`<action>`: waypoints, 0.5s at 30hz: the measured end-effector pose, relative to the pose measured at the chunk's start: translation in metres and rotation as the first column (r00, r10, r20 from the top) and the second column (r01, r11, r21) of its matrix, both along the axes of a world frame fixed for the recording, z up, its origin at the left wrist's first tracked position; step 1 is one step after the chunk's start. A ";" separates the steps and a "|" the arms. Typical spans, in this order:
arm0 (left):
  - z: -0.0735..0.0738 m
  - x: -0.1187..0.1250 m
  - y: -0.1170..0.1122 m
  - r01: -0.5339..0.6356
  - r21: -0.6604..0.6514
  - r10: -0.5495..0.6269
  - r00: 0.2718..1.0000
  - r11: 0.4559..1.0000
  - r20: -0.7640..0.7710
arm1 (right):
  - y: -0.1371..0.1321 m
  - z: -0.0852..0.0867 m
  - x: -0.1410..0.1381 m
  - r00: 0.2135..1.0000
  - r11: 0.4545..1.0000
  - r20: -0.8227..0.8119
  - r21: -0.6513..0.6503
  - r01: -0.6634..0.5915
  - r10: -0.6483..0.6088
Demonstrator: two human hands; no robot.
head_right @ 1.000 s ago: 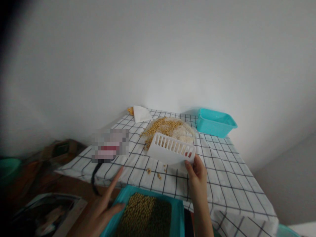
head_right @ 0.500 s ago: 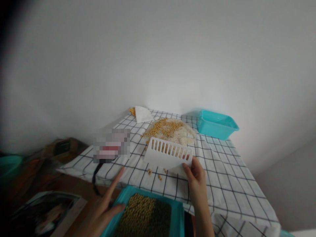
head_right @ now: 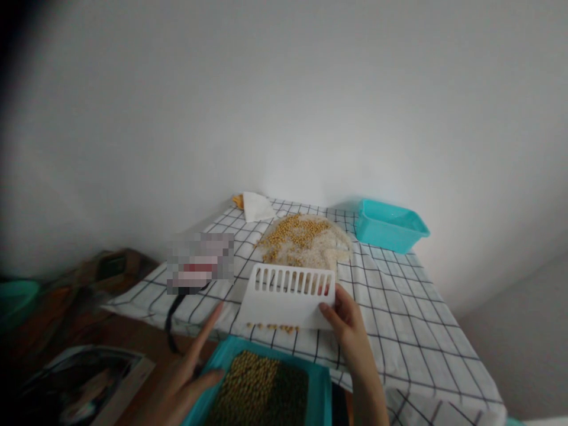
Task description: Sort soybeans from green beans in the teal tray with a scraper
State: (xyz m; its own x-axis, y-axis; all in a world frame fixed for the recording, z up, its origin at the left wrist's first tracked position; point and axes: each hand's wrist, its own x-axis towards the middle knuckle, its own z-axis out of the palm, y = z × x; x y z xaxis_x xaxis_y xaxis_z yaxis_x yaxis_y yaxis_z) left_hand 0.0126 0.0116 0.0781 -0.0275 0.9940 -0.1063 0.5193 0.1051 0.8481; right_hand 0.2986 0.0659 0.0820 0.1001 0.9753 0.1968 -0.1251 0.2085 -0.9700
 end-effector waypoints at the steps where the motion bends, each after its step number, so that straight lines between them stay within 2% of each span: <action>1: 0.001 0.000 0.000 0.001 -0.022 -0.001 1.000 1.000 0.010 | 0.000 0.000 0.000 1.000 1.000 -0.002 -0.009 -0.005 0.005; 5: 0.001 -0.002 -0.001 0.043 -0.104 -0.037 0.997 0.994 0.065 | -0.001 0.002 0.001 0.998 0.998 -0.021 -0.039 -0.052 0.052; 10: -0.010 -0.006 0.002 0.007 -0.056 -0.004 0.999 0.998 0.046 | -0.003 0.002 0.000 0.995 0.995 -0.056 -0.045 -0.089 0.087; 12: -0.010 -0.005 0.003 0.002 -0.072 0.001 0.999 0.997 0.043 | -0.003 0.000 0.001 0.994 0.999 -0.108 -0.028 -0.029 0.026; 15: 0.002 -0.002 0.003 0.015 -0.124 -0.012 1.000 0.992 0.027 | 0.001 -0.003 0.005 0.959 0.983 -0.214 -0.025 0.184 -0.185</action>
